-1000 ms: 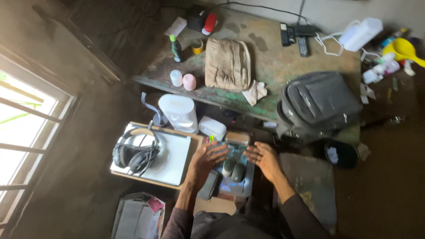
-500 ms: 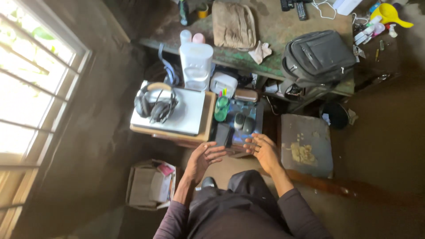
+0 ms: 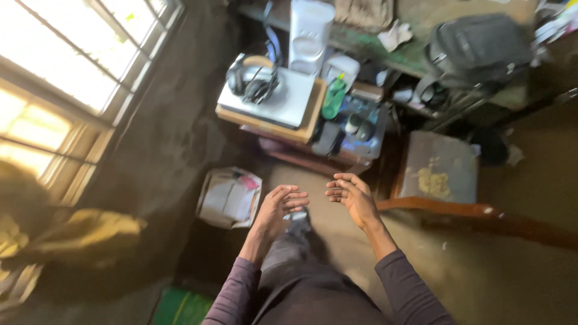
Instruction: The person organizes personal items on a desk, handles a glucometer, moves a chair, and shifts a backpack and a box of papers.
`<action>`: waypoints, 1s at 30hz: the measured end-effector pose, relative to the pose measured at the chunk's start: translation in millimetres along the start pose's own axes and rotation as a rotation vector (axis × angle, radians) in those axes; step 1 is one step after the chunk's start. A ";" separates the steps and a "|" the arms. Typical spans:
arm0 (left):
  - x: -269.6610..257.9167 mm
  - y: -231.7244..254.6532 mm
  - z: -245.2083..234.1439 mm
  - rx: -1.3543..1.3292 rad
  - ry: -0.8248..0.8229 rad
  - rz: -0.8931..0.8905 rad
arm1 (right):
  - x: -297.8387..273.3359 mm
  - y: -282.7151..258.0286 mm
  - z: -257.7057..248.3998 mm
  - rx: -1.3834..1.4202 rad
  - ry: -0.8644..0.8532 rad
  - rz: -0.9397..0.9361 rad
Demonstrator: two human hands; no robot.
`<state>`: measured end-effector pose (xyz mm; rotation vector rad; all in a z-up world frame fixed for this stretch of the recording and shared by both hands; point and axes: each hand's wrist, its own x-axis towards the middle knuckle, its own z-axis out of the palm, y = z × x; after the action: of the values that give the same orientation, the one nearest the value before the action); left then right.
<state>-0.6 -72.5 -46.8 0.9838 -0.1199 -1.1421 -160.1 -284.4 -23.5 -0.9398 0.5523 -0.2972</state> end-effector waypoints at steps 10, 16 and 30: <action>-162.7 -29.5 -68.4 0.021 0.229 -0.090 | -106.2 125.7 2.3 0.168 0.066 0.152; -173.5 -14.4 -116.1 0.053 0.279 -0.144 | -126.8 139.5 15.1 0.097 0.170 0.170; -164.1 108.3 -332.0 0.195 0.293 -0.118 | 17.2 212.1 163.0 -0.024 0.260 0.098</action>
<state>180.6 263.1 -105.2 1.3358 0.0649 -1.0947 -52.4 -62.4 -128.1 -0.8999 0.8398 -0.3269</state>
